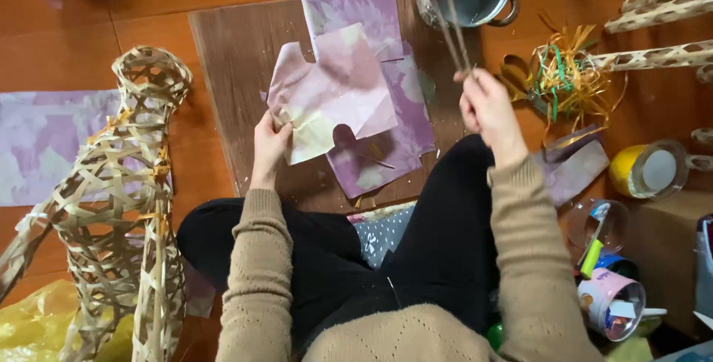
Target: Crafting a giraffe sculpture by weaving a wicker frame and covering it with patterned paper
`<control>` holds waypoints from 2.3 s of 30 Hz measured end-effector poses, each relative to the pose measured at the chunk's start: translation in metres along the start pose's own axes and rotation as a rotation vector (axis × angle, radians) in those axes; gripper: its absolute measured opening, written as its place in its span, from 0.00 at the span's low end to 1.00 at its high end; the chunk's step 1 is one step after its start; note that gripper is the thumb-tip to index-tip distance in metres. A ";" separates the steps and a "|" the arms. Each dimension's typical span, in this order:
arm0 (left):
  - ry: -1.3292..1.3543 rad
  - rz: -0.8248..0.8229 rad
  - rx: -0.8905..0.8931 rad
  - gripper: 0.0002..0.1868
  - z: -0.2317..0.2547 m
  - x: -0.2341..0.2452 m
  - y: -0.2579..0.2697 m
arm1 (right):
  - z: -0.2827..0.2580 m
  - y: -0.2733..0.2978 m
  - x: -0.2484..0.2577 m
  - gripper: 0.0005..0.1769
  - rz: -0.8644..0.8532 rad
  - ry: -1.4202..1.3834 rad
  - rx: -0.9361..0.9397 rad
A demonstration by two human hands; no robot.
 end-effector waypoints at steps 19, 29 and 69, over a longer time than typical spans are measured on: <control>-0.283 -0.012 0.041 0.23 -0.027 0.010 0.000 | 0.084 0.065 -0.022 0.20 0.001 1.178 -0.229; -0.321 -0.024 0.101 0.22 -0.054 0.011 0.005 | 0.019 0.017 -0.126 0.34 0.093 1.095 0.040; -0.558 0.308 0.466 0.27 -0.051 0.021 0.055 | 0.091 0.083 -0.253 0.35 0.286 1.505 0.735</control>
Point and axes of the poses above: each hand's wrist, its own y-axis away from the middle knuckle, its own x-axis out of the back of the hand, z = x × y, the point moved 9 cm from there along -y, towards the middle knuckle, and after that the axes turned 12 degrees about -x, right-handed, at the moved point
